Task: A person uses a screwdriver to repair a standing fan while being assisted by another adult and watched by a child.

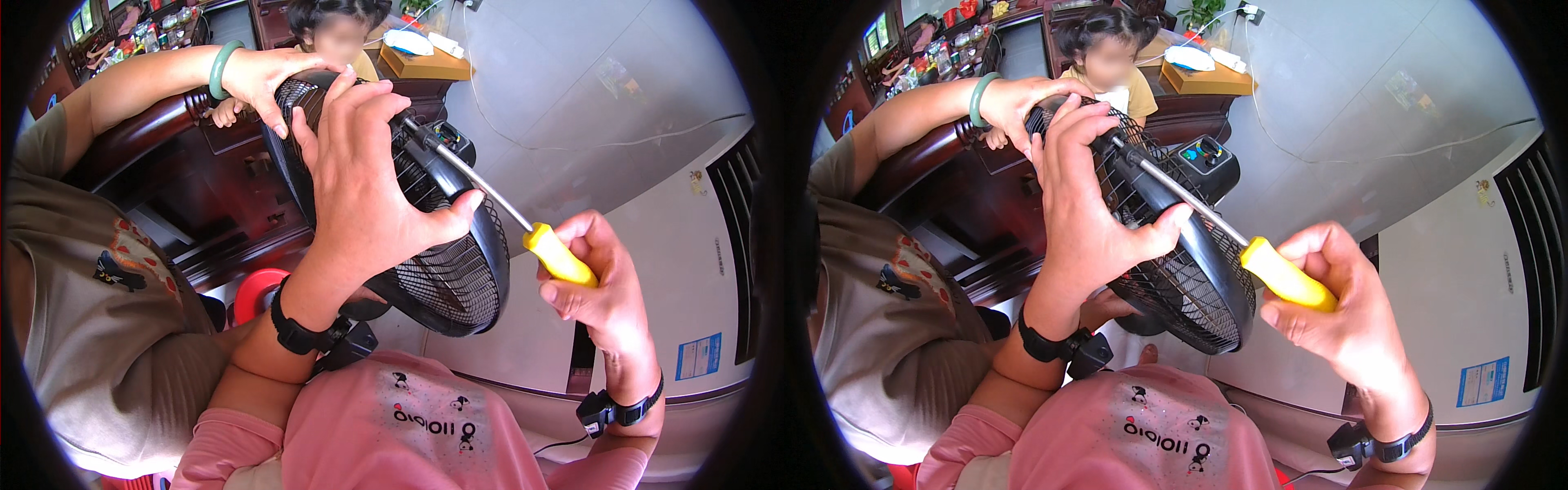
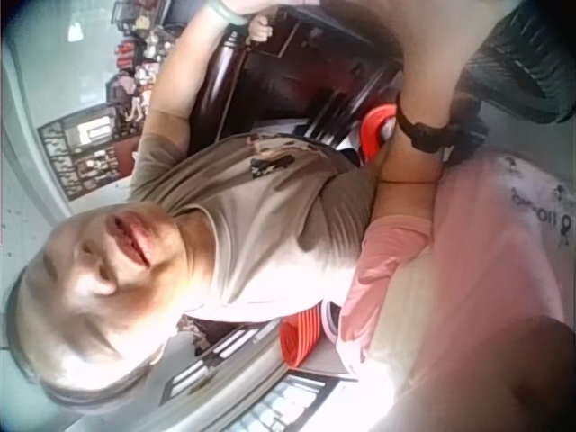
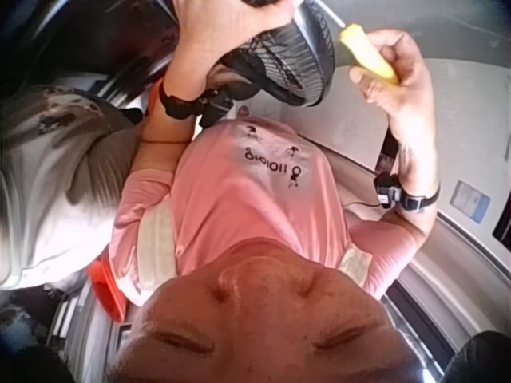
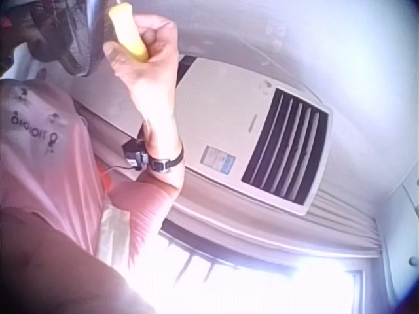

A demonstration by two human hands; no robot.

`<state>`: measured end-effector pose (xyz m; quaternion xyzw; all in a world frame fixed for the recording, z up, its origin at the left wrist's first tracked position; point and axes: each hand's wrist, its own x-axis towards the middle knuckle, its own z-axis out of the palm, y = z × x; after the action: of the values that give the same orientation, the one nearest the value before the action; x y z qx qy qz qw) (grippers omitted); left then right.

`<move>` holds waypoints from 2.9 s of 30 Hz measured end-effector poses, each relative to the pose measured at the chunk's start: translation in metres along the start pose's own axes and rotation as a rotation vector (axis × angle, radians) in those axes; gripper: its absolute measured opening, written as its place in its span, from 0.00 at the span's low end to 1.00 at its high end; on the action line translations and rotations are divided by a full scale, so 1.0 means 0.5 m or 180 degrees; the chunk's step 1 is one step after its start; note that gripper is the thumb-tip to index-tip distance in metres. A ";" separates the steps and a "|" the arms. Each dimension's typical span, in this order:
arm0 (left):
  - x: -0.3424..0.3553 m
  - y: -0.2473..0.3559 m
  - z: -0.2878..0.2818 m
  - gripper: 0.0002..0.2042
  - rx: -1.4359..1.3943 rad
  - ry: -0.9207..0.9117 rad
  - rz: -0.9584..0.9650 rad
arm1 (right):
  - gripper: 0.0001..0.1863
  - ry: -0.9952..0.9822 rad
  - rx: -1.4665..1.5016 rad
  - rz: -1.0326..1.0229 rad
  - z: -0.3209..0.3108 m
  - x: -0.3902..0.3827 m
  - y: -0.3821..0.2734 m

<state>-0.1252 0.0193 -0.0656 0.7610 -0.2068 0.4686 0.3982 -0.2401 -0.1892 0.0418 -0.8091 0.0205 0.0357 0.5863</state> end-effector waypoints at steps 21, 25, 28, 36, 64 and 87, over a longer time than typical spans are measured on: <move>0.006 0.003 -0.006 0.44 0.0052 0.0023 -0.0060 | 0.20 0.0483 -0.2526 -0.1810 0.030 -0.023 -0.001; 0.002 -0.011 -0.001 0.43 -0.0039 0.0047 -0.0089 | 0.14 0.0086 -0.0019 0.0308 0.026 -0.003 -0.043; 0.003 -0.008 0.002 0.43 -0.0059 0.0034 -0.0036 | 0.17 -0.0083 0.1081 0.0853 0.019 0.008 -0.020; -0.002 -0.009 -0.002 0.42 -0.0037 0.0000 0.0003 | 0.23 -0.0096 -0.0348 -0.0024 0.017 -0.020 -0.010; -0.009 -0.016 0.007 0.43 -0.0043 0.0091 0.0077 | 0.21 0.0017 -0.1515 -0.1266 0.012 -0.015 0.013; -0.016 -0.028 0.005 0.41 0.0037 0.0065 0.0127 | 0.13 -0.0240 0.0785 0.0790 0.021 0.012 -0.001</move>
<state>-0.1182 0.0251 -0.0790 0.7542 -0.2151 0.4853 0.3864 -0.2344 -0.1791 0.0383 -0.7203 0.1025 0.1354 0.6725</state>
